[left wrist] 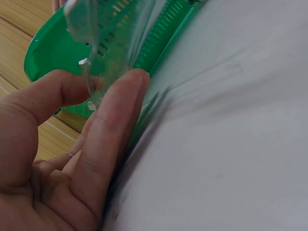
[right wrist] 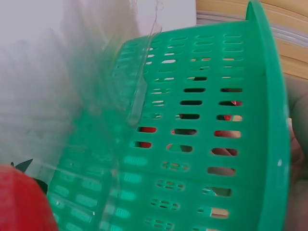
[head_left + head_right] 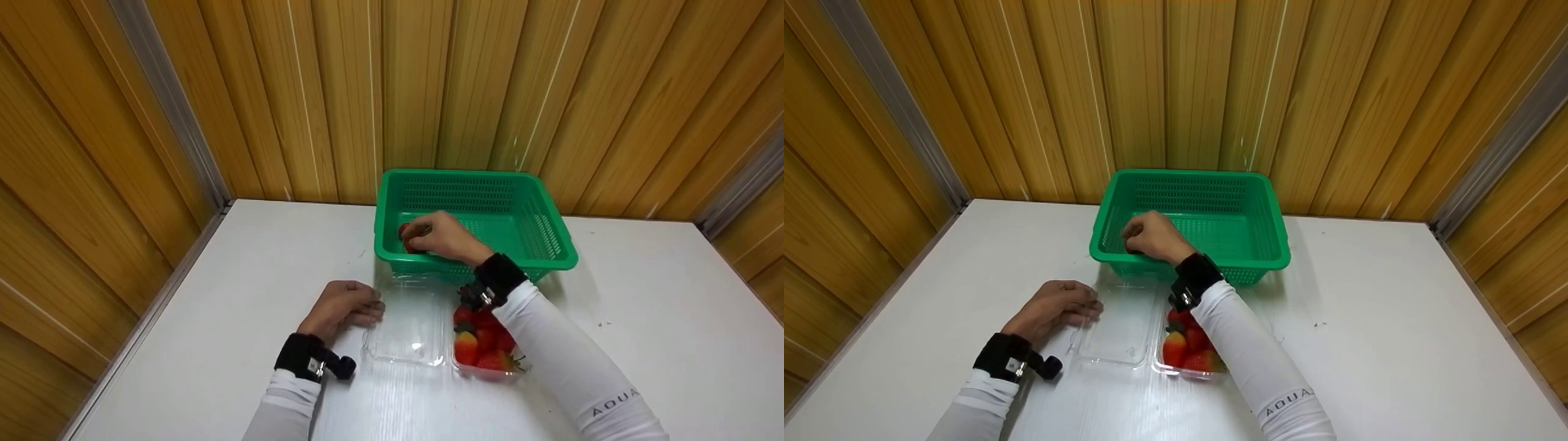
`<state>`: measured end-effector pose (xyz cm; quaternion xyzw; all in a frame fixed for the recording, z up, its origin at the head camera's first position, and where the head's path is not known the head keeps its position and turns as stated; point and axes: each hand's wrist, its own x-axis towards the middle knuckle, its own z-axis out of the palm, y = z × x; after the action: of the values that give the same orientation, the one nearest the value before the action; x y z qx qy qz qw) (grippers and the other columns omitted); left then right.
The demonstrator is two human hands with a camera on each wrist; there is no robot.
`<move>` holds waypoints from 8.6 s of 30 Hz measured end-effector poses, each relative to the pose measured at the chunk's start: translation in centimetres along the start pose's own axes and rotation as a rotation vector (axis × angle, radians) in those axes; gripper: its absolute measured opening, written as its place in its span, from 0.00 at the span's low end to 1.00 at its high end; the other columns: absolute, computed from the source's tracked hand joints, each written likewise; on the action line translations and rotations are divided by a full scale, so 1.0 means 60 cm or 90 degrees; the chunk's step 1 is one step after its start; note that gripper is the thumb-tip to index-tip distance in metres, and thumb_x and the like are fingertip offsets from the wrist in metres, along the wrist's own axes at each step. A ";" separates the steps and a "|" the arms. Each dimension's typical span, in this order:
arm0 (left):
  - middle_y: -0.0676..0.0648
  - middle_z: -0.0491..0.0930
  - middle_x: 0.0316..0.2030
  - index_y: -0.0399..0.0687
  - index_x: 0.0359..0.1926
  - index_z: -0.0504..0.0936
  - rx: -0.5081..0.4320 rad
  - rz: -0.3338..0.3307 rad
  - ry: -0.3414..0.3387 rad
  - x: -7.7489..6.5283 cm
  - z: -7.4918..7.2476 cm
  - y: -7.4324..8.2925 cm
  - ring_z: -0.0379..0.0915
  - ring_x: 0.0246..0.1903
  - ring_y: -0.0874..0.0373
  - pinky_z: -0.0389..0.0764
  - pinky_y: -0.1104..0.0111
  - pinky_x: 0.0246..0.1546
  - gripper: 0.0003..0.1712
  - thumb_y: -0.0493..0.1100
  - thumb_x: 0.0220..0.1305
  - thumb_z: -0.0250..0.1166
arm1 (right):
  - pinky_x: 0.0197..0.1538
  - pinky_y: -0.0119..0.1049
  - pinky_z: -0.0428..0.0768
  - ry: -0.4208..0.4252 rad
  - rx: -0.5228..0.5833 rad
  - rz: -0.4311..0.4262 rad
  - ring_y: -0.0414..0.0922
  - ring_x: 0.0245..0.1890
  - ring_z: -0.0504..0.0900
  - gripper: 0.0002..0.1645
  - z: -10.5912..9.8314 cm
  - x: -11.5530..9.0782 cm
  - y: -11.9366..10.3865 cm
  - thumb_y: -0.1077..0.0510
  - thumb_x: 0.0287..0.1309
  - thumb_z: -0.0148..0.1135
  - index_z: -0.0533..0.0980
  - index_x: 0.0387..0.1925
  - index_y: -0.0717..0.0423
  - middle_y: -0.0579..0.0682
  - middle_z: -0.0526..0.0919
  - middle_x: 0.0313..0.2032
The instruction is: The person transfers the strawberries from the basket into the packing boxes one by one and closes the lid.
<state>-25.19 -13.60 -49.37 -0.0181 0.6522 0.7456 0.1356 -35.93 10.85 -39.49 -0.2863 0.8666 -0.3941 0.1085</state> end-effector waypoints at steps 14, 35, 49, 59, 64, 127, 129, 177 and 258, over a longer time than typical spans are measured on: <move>0.32 0.88 0.40 0.23 0.49 0.82 -0.006 0.014 -0.016 -0.001 -0.002 -0.002 0.89 0.36 0.50 0.92 0.64 0.38 0.16 0.35 0.68 0.70 | 0.47 0.37 0.85 0.069 0.056 -0.048 0.54 0.53 0.86 0.15 -0.004 -0.042 -0.011 0.65 0.71 0.64 0.85 0.55 0.64 0.58 0.88 0.52; 0.31 0.88 0.40 0.24 0.48 0.81 -0.018 0.005 -0.007 0.001 -0.005 0.001 0.89 0.36 0.49 0.92 0.63 0.38 0.15 0.34 0.67 0.70 | 0.55 0.43 0.88 0.163 0.076 -0.059 0.56 0.59 0.82 0.14 -0.024 -0.127 -0.016 0.64 0.72 0.67 0.86 0.56 0.59 0.55 0.86 0.56; 0.31 0.88 0.40 0.24 0.47 0.81 -0.016 0.010 -0.007 0.001 -0.005 0.001 0.89 0.35 0.49 0.92 0.64 0.36 0.15 0.34 0.67 0.71 | 0.62 0.45 0.84 0.196 0.062 -0.071 0.54 0.59 0.81 0.14 -0.037 -0.188 0.003 0.64 0.70 0.69 0.86 0.55 0.60 0.56 0.87 0.56; 0.31 0.87 0.40 0.23 0.49 0.81 -0.029 0.007 -0.010 0.000 -0.005 0.001 0.89 0.36 0.49 0.92 0.64 0.37 0.15 0.33 0.68 0.70 | 0.61 0.51 0.85 0.188 0.034 -0.060 0.54 0.60 0.81 0.14 -0.053 -0.223 0.016 0.63 0.70 0.70 0.86 0.56 0.59 0.55 0.86 0.57; 0.31 0.87 0.40 0.24 0.48 0.81 -0.030 0.002 -0.004 0.001 -0.004 -0.001 0.89 0.36 0.49 0.92 0.64 0.37 0.14 0.33 0.67 0.71 | 0.60 0.43 0.85 0.178 0.019 -0.052 0.54 0.61 0.81 0.15 -0.065 -0.244 0.023 0.63 0.70 0.70 0.86 0.56 0.59 0.55 0.86 0.56; 0.32 0.87 0.40 0.25 0.47 0.81 -0.039 -0.013 -0.001 0.000 -0.004 0.001 0.88 0.36 0.50 0.92 0.65 0.37 0.14 0.33 0.66 0.72 | 0.51 0.53 0.89 0.098 -0.139 -0.048 0.55 0.48 0.84 0.11 -0.043 -0.267 0.072 0.70 0.64 0.73 0.86 0.48 0.62 0.54 0.88 0.45; 0.32 0.87 0.40 0.25 0.47 0.81 -0.039 -0.015 0.000 0.001 -0.005 0.000 0.88 0.35 0.51 0.92 0.66 0.37 0.14 0.33 0.66 0.72 | 0.51 0.54 0.89 0.105 -0.151 -0.053 0.55 0.47 0.84 0.12 -0.040 -0.266 0.072 0.70 0.63 0.73 0.86 0.48 0.62 0.54 0.88 0.45; 0.32 0.87 0.40 0.23 0.48 0.80 -0.022 0.003 -0.005 -0.002 -0.003 0.001 0.89 0.36 0.50 0.92 0.64 0.37 0.16 0.34 0.67 0.71 | 0.57 0.57 0.86 0.091 -0.213 -0.031 0.56 0.50 0.83 0.15 -0.023 -0.260 0.075 0.70 0.63 0.73 0.86 0.50 0.60 0.52 0.87 0.47; 0.33 0.88 0.40 0.24 0.49 0.83 0.001 0.008 -0.002 -0.005 -0.002 0.003 0.89 0.35 0.51 0.92 0.65 0.36 0.16 0.36 0.68 0.70 | 0.63 0.51 0.83 0.009 -0.220 -0.053 0.58 0.59 0.81 0.20 -0.031 -0.002 -0.022 0.65 0.72 0.64 0.79 0.62 0.67 0.64 0.82 0.61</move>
<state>-24.97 -13.76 -49.17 -0.0128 0.6528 0.7459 0.1315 -36.05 11.43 -37.27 -0.3333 0.9096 -0.2455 0.0351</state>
